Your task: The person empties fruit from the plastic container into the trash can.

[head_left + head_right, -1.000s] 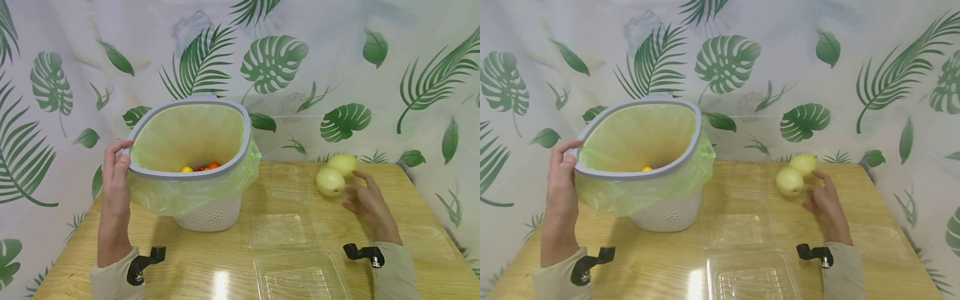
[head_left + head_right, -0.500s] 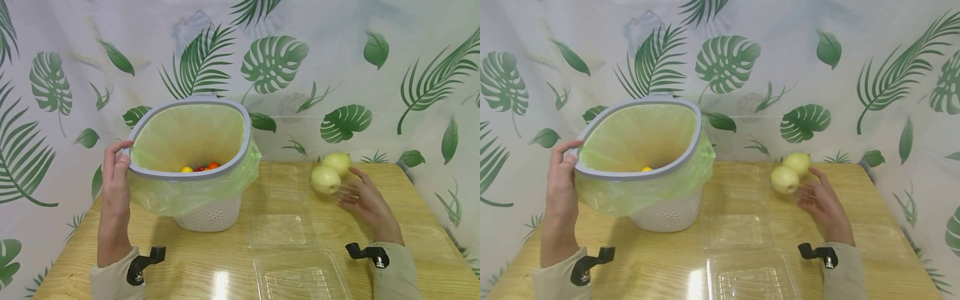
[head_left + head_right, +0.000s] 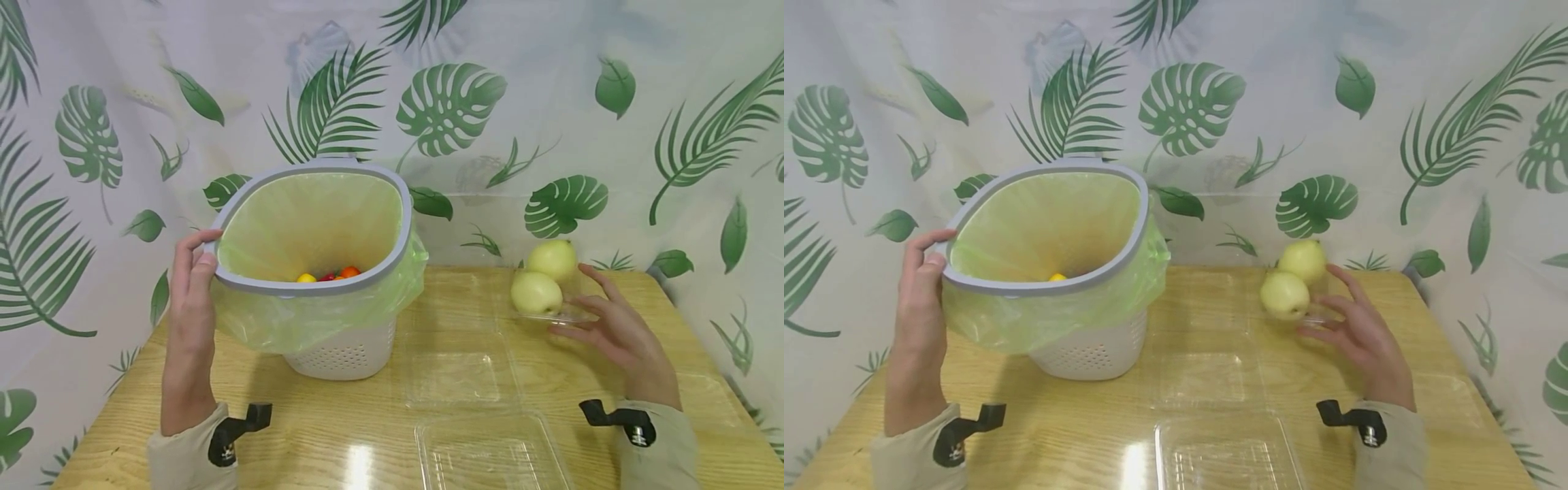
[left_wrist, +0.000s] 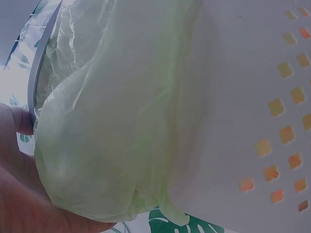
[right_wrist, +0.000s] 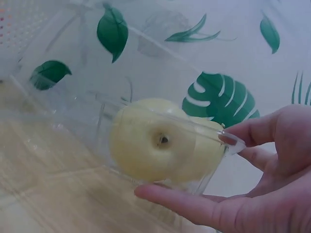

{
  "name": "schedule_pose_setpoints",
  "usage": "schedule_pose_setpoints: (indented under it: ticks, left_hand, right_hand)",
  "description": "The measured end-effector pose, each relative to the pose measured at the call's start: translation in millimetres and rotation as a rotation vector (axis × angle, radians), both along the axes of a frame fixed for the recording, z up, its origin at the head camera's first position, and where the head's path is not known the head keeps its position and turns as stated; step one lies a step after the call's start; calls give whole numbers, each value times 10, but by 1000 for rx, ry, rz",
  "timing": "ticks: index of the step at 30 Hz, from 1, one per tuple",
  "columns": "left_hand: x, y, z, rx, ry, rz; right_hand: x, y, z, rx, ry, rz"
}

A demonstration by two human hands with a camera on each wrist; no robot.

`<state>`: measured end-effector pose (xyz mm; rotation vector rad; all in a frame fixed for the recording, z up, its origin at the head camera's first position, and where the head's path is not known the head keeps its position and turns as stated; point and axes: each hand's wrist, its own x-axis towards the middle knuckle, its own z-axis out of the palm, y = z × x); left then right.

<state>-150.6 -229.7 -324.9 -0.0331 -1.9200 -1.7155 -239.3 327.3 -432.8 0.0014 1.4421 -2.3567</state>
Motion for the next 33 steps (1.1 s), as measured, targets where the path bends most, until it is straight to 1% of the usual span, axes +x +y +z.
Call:
schedule_pose_setpoints:
  ticks: [5,7,9,15,22,25,29,33]
  left_hand:
    - [-1,-7,-2,4,-8,3]
    - [0,-13,-7,5,-16,3]
    - [0,-18,-12,6,-21,1]
    - [-7,-25,-11,25,-17,-16]
    - [-10,-36,7,25,-9,-15]
    - [-16,-36,10,28,2,-14]
    - [-22,-31,6,33,4,-13]
    - [-18,-33,-2,30,-10,-13]
  right_hand:
    - [50,5,137,-191,84,29]
    - [67,-7,193,-236,100,31]
    - [92,-21,254,-252,111,23]
    - [167,-74,414,-233,144,-10]
    - [200,-163,553,-233,207,6]
    - [221,-217,614,-188,217,-12]
    - [260,-298,682,-127,260,-21]
    - [296,-365,721,-139,293,-9]
